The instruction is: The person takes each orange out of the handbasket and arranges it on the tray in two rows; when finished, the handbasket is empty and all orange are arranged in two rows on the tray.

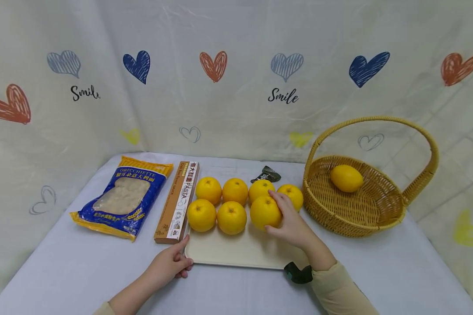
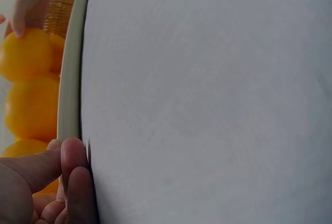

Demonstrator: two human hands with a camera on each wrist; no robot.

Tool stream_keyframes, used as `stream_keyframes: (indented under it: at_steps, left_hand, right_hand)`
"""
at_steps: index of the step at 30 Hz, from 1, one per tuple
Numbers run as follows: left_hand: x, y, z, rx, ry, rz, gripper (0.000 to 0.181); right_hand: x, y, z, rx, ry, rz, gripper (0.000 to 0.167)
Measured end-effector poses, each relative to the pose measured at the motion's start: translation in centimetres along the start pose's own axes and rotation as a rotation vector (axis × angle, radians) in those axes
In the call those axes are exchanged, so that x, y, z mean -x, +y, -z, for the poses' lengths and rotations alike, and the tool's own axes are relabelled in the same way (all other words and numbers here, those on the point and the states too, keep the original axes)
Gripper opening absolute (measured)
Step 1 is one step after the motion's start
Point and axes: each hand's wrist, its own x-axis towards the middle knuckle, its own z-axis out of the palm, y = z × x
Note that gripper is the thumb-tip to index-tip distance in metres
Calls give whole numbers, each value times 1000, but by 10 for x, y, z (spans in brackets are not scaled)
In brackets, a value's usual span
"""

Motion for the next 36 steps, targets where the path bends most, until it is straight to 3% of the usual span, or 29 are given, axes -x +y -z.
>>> stream_keyframes:
  at_steps: [9,22,36]
  left_hand:
    - [-1,0,1,-12,-1,2,70]
    - [-1,0,1,-2,-8,8,70]
    - [0,0,1,-19,-2,9,71]
  right_hand:
    - [-1,5,-4,-24,-5,15,76]
    - [-3,9,-12,50,-72,-26,74]
    - [-2,11,-12,29,-110,-61,78]
